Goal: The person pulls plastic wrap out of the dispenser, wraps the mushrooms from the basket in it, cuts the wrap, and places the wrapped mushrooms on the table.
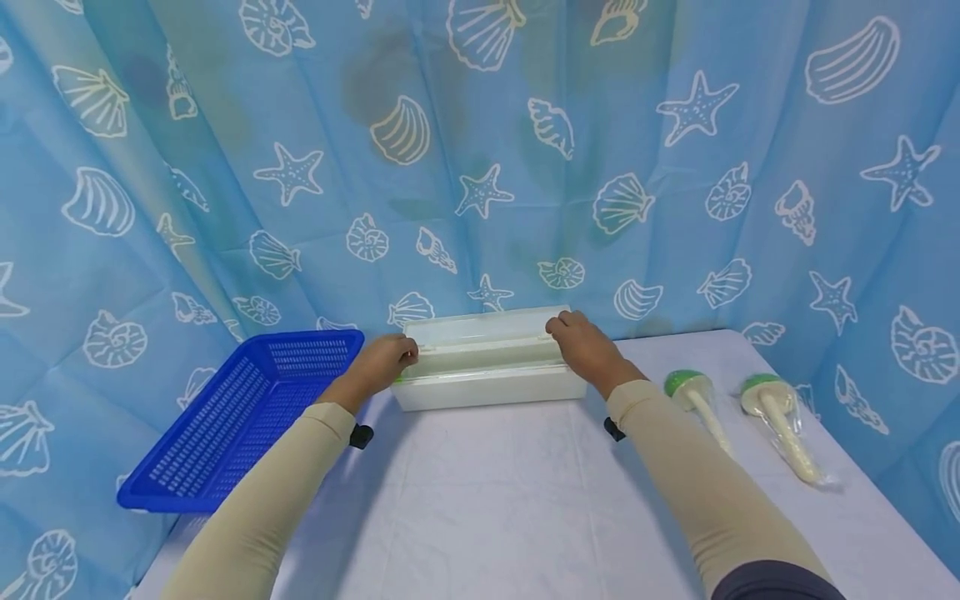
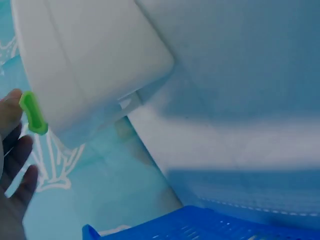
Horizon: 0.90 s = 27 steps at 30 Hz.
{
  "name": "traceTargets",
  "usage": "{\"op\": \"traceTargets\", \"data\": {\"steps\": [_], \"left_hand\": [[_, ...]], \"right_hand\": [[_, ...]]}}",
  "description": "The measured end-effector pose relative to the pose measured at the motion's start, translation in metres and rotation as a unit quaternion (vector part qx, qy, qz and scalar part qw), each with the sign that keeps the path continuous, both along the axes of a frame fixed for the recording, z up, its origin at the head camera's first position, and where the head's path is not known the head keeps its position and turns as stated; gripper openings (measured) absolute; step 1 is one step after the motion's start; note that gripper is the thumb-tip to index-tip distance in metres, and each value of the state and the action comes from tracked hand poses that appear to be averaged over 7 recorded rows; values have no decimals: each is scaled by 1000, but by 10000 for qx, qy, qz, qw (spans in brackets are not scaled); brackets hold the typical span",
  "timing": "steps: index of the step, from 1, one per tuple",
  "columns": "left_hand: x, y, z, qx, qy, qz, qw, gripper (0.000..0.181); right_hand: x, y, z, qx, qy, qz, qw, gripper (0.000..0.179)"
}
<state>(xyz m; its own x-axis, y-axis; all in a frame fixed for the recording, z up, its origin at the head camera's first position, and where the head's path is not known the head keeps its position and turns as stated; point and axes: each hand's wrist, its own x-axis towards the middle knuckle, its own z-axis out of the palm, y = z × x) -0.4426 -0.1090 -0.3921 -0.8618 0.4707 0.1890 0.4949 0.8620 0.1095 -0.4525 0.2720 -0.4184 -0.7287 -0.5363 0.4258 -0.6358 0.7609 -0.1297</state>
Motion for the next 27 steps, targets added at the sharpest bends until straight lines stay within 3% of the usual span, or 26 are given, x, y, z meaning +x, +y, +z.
{"op": "traceTargets", "data": {"steps": [3, 5, 9, 17, 27], "left_hand": [[3, -1, -3, -170, 689, -210, 9973, 1], [4, -2, -7, -422, 1177, -358, 9915, 2], [5, -4, -14, -916, 1731, -438, 9797, 7], [15, -7, -12, -777, 1823, -328, 9796, 7], [18, -7, 10, -834, 1799, -182, 9800, 7]], "right_hand": [[0, 0, -1, 453, 405, -187, 9980, 16], [0, 0, -1, 614, 481, -310, 9965, 16], [2, 0, -3, 604, 469, -355, 9964, 16], [6, -1, 4, 675, 1161, -120, 9909, 24], [10, 2, 20, 512, 1432, 122, 9883, 26]]}}
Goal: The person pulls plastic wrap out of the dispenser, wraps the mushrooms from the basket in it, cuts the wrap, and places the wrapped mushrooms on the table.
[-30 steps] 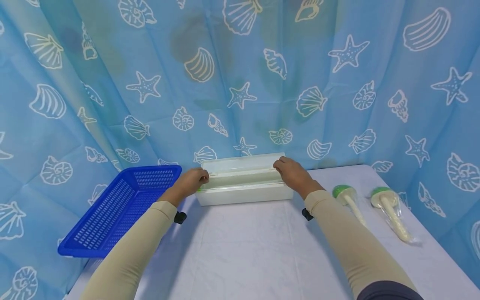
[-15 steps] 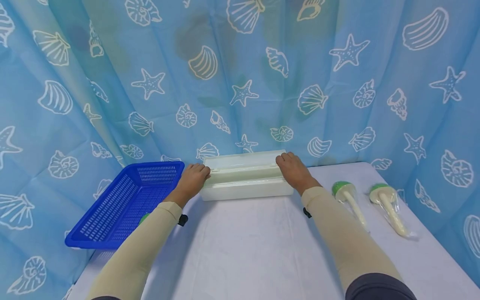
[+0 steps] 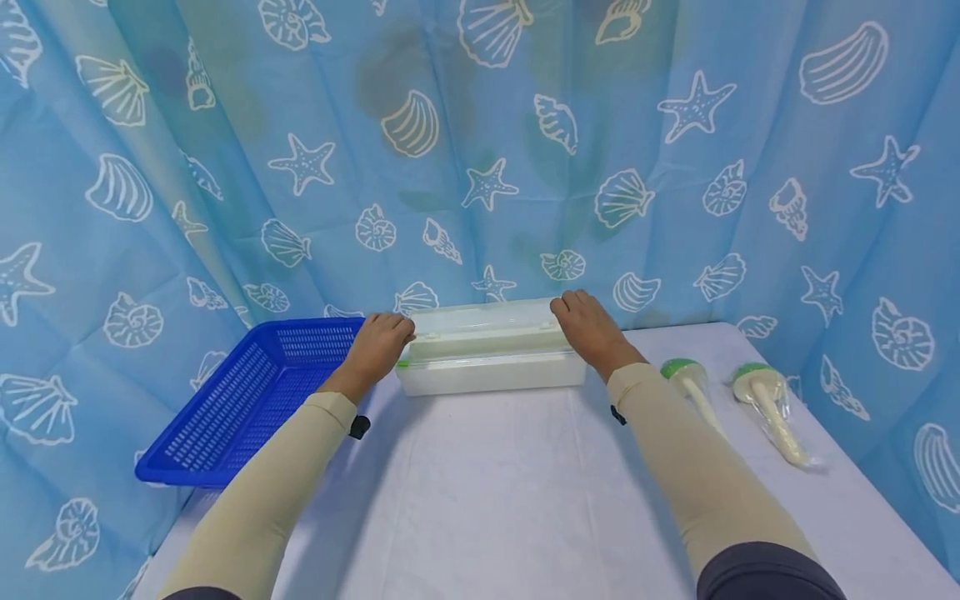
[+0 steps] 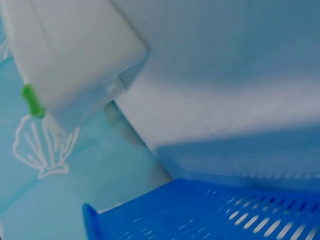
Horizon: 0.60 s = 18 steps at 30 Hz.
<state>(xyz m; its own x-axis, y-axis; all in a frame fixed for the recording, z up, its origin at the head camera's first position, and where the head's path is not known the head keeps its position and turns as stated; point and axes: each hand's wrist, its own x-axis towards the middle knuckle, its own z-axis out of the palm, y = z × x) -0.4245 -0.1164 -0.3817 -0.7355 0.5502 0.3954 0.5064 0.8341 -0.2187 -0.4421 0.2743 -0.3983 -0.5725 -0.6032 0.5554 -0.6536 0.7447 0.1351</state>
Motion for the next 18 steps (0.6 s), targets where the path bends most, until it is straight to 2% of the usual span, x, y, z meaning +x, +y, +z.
{"op": "traceTargets", "data": {"steps": [10, 14, 18], "left_hand": [[7, -5, 19, 60, 495, -402, 9979, 6], [7, -3, 25, 98, 515, -334, 9981, 6], [6, 1, 33, 188, 369, -215, 9989, 6]], "right_hand": [[8, -7, 25, -180, -20, 98, 9998, 23], [8, -5, 31, -189, 183, 142, 9996, 22], [7, -1, 31, -139, 110, 111, 9998, 22]]}}
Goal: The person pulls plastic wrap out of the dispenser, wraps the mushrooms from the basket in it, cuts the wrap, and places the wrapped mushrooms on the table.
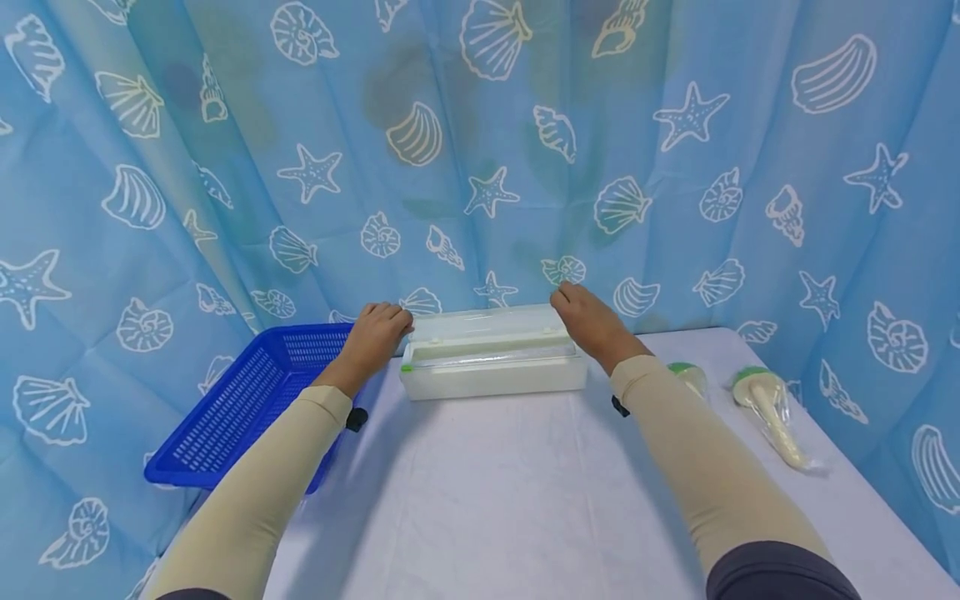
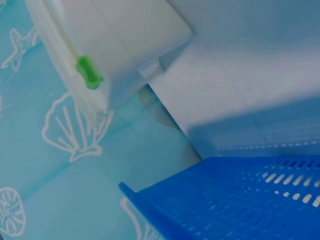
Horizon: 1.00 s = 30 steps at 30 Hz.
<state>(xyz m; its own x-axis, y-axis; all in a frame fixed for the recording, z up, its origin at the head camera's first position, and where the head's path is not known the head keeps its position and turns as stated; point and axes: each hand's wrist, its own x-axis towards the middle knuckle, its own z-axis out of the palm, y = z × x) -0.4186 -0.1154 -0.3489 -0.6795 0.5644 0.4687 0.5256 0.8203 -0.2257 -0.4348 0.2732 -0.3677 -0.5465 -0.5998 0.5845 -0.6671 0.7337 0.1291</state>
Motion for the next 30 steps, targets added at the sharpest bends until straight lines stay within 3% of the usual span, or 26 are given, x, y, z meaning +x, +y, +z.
{"op": "traceTargets", "data": {"steps": [7, 14, 17, 20, 24, 30], "left_hand": [[-1, 4, 10, 202, -205, -17, 9996, 7], [0, 6, 24, 381, -116, -128, 9991, 4], [0, 9, 25, 454, -190, -129, 9987, 1], [1, 13, 23, 518, -472, -102, 9975, 5], [3, 12, 25, 388, -724, -32, 9966, 9], [4, 7, 40, -166, -384, -88, 9991, 9]], "right_hand": [[5, 6, 2, -112, -444, -211, 9987, 26], [7, 8, 15, -255, -377, -87, 9989, 26], [7, 9, 15, -244, -521, -178, 9982, 28], [8, 10, 12, -258, -641, -242, 9973, 32], [8, 11, 14, -307, -432, -58, 9986, 29], [4, 11, 26, -429, -25, 145, 9990, 24]]}}
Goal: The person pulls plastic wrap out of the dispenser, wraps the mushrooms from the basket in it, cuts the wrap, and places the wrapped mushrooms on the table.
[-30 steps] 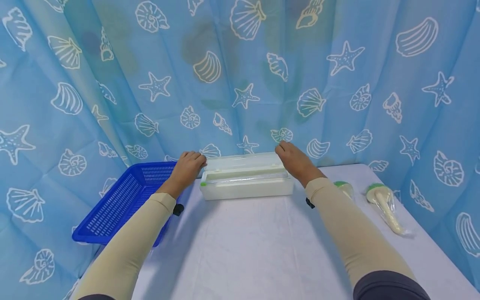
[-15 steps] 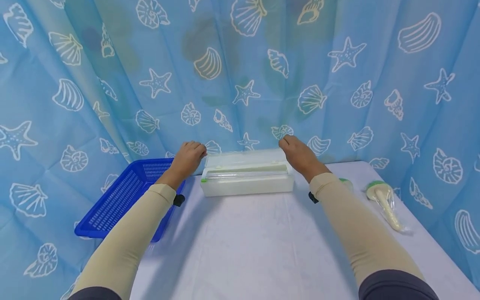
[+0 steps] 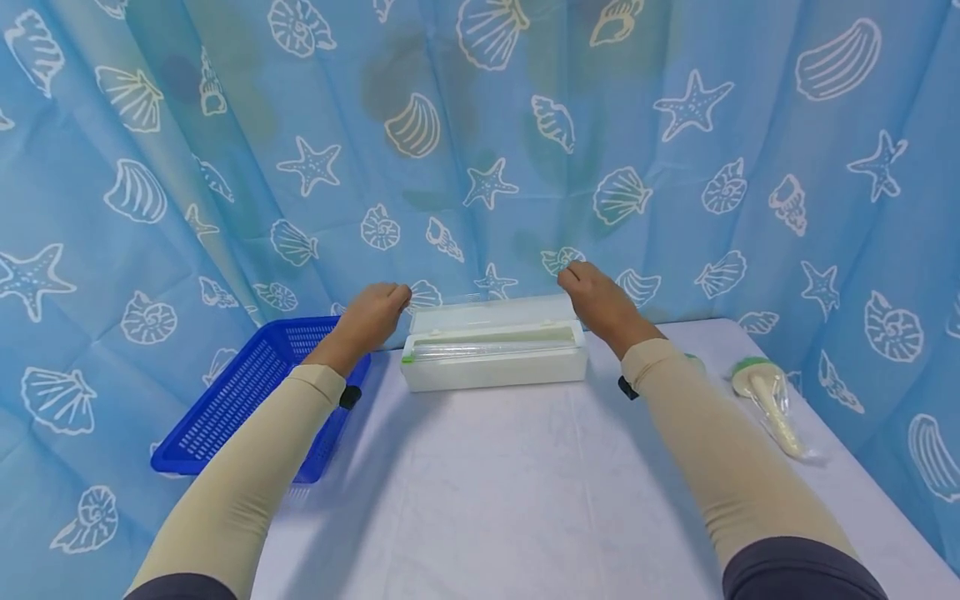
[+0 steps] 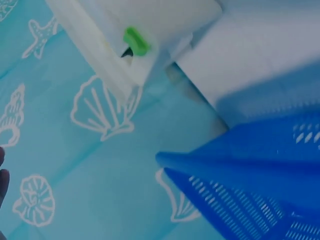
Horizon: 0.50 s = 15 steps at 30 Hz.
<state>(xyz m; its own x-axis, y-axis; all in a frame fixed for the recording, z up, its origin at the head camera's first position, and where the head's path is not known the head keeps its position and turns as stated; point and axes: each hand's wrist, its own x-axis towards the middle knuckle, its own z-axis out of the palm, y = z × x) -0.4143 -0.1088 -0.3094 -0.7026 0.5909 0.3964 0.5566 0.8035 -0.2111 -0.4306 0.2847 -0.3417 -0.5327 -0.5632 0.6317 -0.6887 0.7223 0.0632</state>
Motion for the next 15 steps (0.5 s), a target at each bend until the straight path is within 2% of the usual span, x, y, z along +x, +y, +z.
{"op": "traceTargets", "data": {"steps": [4, 7, 11, 15], "left_hand": [[-2, -4, 7, -304, 44, 80, 9995, 12], [-2, -7, 10, -376, -13, 151, 9992, 11], [1, -10, 13, -291, -12, 72, 9996, 11], [2, -12, 15, -160, 138, -86, 9997, 8]], "right_hand": [[-2, -1, 8, -152, 64, 53, 9999, 24], [-2, -2, 12, -207, 116, 102, 9997, 24], [0, -4, 17, -281, 242, 172, 9992, 21], [1, -6, 22, -353, 296, 165, 9988, 19]]}}
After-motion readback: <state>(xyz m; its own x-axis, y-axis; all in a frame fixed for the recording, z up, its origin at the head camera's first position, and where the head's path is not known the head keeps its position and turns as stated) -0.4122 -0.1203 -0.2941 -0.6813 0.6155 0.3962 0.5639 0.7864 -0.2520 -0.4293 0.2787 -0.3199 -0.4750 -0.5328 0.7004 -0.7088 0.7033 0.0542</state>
